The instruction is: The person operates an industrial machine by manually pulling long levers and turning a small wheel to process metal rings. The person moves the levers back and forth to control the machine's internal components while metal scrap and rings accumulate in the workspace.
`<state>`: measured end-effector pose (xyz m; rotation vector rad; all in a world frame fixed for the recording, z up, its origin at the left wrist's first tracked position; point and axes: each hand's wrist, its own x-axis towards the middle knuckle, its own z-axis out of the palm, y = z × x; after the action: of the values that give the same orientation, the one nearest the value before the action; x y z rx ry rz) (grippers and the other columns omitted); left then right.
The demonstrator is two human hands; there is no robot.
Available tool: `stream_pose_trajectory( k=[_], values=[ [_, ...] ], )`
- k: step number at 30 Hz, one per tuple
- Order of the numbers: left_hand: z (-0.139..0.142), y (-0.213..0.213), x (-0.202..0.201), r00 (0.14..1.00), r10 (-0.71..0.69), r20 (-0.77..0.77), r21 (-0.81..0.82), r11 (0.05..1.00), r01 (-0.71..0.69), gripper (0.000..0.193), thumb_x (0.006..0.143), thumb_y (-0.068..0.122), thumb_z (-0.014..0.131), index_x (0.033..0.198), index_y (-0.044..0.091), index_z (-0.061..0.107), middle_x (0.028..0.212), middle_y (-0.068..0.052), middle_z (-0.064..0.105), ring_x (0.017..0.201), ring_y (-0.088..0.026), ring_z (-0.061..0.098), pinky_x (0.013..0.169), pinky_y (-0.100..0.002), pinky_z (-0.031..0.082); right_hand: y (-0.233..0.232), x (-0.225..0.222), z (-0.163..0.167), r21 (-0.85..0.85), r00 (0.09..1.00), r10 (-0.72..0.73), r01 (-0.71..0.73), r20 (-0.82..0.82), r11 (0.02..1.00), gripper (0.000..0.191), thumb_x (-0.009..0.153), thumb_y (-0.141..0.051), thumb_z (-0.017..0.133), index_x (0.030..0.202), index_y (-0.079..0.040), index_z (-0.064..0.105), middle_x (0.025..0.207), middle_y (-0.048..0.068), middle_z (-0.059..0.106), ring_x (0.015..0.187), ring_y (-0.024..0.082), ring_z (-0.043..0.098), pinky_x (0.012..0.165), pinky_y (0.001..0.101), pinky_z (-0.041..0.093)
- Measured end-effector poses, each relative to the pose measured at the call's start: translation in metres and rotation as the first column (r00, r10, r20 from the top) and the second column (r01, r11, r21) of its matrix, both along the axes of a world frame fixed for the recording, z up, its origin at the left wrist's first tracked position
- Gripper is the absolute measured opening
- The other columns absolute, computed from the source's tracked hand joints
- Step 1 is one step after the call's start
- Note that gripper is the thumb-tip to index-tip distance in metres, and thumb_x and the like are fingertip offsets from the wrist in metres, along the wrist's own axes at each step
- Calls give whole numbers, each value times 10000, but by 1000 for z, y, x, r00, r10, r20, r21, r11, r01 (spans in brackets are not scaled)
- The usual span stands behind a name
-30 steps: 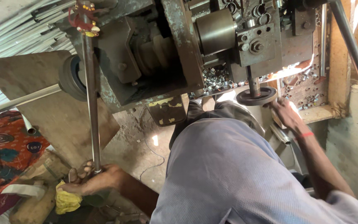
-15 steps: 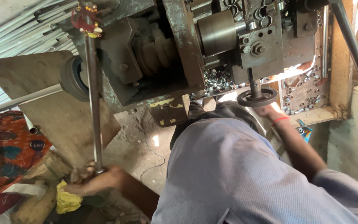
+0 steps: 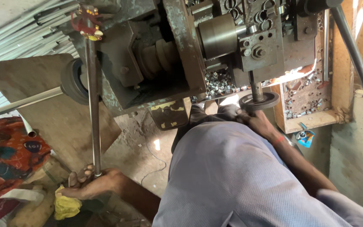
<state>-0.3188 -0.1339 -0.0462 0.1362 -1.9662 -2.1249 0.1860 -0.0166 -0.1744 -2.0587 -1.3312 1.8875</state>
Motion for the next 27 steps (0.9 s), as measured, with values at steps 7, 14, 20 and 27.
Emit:
stream_pose_trajectory(
  k=[7, 14, 20, 27],
  values=[
    [0, -2, 2, 1000, -16, -5, -26, 1000, 16, 582, 982, 568, 611, 892, -6, 628, 730, -17, 475, 573, -117, 499, 515, -265, 504, -1, 11, 14, 204, 767, -636, 612, 81, 764, 830, 1010, -775, 344, 819, -33, 661, 620, 6, 504, 549, 101, 474, 515, 296, 392],
    [2, 2, 2, 999, -37, -10, -8, 999, 37, 564, 973, 563, 622, 866, 9, 623, 668, -17, 434, 534, -131, 490, 498, -260, 493, 16, 13, 2, 198, 738, -639, 608, 217, 769, 718, 1003, -837, 258, 1017, -155, 479, 558, -35, 345, 491, 97, 317, 436, 329, 214],
    [2, 0, 4, 999, -48, 11, 12, 999, 48, 544, 983, 546, 617, 878, 13, 627, 674, -19, 461, 543, -130, 507, 504, -266, 514, 18, 17, 2, 129, 712, -700, 690, 56, 712, 746, 992, -832, 290, 854, -166, 597, 587, -73, 325, 485, 65, 264, 426, 297, 164],
    [2, 1, 2, 999, -44, 25, 50, 998, 43, 514, 987, 523, 615, 866, 23, 621, 671, -15, 466, 542, -127, 513, 504, -264, 514, -5, 3, 15, 25, 892, -394, 399, 222, 917, 804, 1059, -720, 432, 954, 50, 640, 649, 31, 474, 537, 123, 401, 501, 327, 307]
  ],
)
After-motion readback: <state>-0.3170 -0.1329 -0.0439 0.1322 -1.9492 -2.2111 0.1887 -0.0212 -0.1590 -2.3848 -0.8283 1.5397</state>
